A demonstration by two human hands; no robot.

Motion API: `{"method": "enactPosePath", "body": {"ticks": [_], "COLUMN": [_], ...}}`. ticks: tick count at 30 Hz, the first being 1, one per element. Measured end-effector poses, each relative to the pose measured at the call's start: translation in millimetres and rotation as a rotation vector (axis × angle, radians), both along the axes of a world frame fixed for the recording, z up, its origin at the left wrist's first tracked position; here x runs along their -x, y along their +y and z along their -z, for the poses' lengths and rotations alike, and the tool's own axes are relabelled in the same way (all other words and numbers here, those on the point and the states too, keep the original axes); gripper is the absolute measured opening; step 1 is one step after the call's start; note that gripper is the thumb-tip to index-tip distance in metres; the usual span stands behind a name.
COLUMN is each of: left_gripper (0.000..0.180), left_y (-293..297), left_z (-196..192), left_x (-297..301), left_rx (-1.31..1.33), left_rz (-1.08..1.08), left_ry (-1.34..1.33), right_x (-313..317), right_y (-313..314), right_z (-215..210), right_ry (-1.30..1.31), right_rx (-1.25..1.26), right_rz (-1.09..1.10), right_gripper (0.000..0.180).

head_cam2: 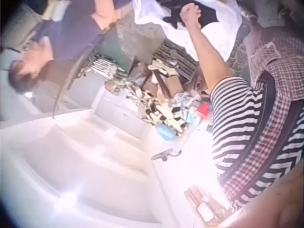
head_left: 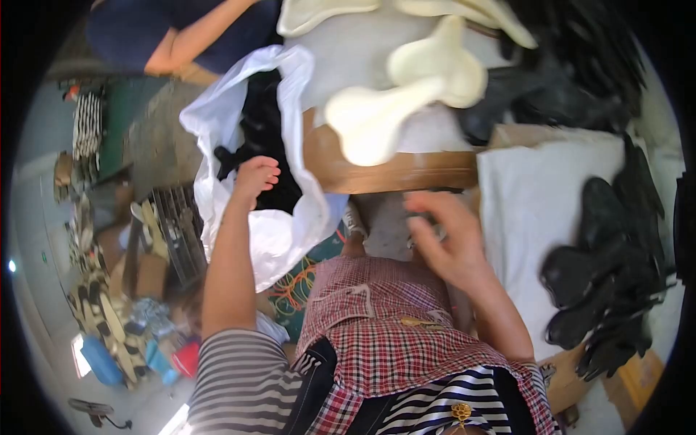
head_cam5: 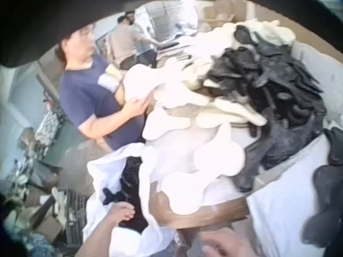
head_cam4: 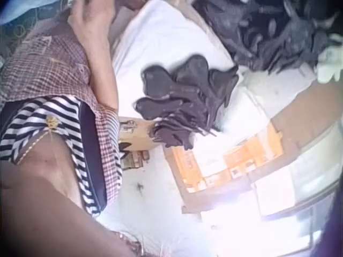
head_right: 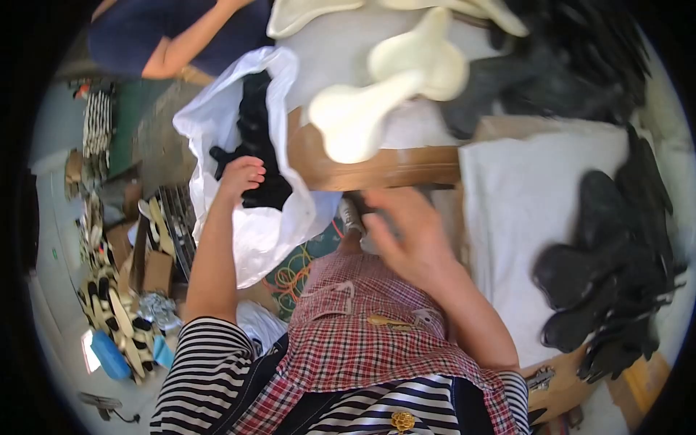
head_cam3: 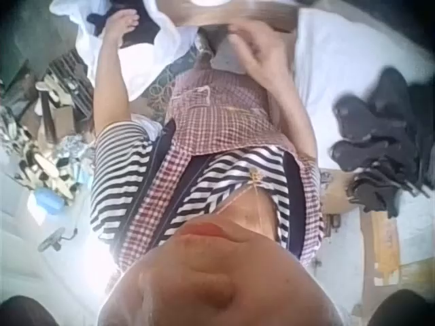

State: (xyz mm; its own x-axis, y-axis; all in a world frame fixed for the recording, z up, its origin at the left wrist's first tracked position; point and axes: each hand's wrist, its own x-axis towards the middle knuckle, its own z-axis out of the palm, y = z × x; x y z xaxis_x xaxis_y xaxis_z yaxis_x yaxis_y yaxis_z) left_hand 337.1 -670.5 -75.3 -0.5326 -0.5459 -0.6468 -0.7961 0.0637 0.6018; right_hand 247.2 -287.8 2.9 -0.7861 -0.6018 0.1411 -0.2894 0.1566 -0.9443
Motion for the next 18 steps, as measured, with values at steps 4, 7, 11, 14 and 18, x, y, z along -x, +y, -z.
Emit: {"method": "enactPosePath", "body": {"ticks": [4,7,11,14,18], "left_gripper": [0.028,0.034,0.031,0.043,0.065], "left_y": [36,8,6,10,-1], "left_z": [125,183,253,278,279], "left_x": [-74,-103,-125,-140,-156], "left_rx": [-0.055,-0.007,0.004,0.046,0.071], "left_rz": [-0.4,-0.567,-0.581,-0.168,0.013], "left_ry": [-0.159,-0.189,-0.439,-0.522,-0.706], "right_x": [-44,-76,-118,-130,-121], "right_y": [-63,-142,-196,-225,-237], "right_z": [95,197,340,403,462], "right_ry": [-0.303,-0.388,-0.549,-0.583,-0.74], "right_rx": [-0.077,-0.201,-0.459,-0.717,-0.794], "right_rz": [-0.376,-0.492,-0.273,-0.062,-0.036], "right_gripper": [0.029,0.03,0.041,0.052,0.068]}}
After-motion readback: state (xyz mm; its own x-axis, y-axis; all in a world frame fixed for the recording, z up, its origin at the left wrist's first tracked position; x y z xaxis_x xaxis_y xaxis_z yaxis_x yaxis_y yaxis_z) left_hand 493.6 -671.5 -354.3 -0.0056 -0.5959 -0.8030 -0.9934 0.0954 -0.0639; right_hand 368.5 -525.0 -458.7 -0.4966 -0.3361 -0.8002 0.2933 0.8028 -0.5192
